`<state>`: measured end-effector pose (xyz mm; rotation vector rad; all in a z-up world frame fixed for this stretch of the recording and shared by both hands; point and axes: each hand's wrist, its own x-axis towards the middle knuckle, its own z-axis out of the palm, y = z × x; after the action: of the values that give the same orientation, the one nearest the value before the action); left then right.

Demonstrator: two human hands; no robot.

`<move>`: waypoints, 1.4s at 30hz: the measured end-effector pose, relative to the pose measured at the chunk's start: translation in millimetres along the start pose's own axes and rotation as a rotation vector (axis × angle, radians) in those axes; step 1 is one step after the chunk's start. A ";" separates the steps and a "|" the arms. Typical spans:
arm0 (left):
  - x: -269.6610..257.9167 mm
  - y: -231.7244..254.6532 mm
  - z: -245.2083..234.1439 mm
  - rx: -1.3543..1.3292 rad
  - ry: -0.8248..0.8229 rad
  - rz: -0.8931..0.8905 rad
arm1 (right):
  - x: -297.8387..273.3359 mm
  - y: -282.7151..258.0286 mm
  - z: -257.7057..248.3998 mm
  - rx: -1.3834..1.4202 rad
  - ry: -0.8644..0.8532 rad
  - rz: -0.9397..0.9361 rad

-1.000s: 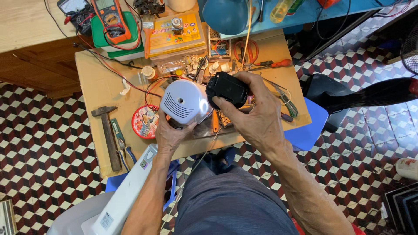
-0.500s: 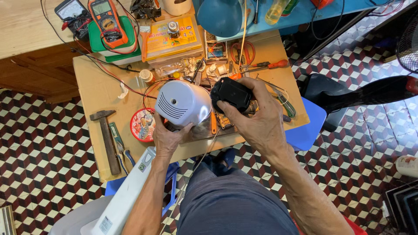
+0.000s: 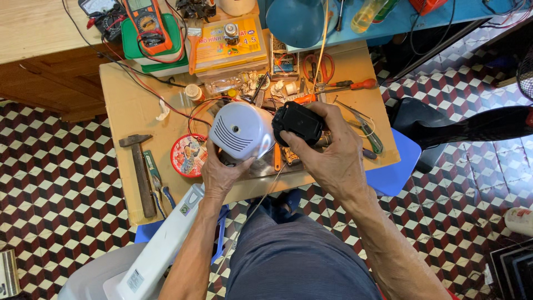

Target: The person disassembles a white handheld appliance, uses a cordless drill to make a hole in the housing, and then uses a flashlight to inspect the interior. They reassemble the unit and continue working on it with a screwdriver.

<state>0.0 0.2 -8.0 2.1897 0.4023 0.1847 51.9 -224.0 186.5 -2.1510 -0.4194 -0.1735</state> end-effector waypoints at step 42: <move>-0.5 10.4 -0.3 0.068 0.035 0.136 | 16.4 -17.9 19.9 -0.029 -0.057 -0.038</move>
<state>1.7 -5.6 0.5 2.2850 0.2821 0.2880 60.1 -194.4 193.4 -2.1819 -0.4938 -0.1406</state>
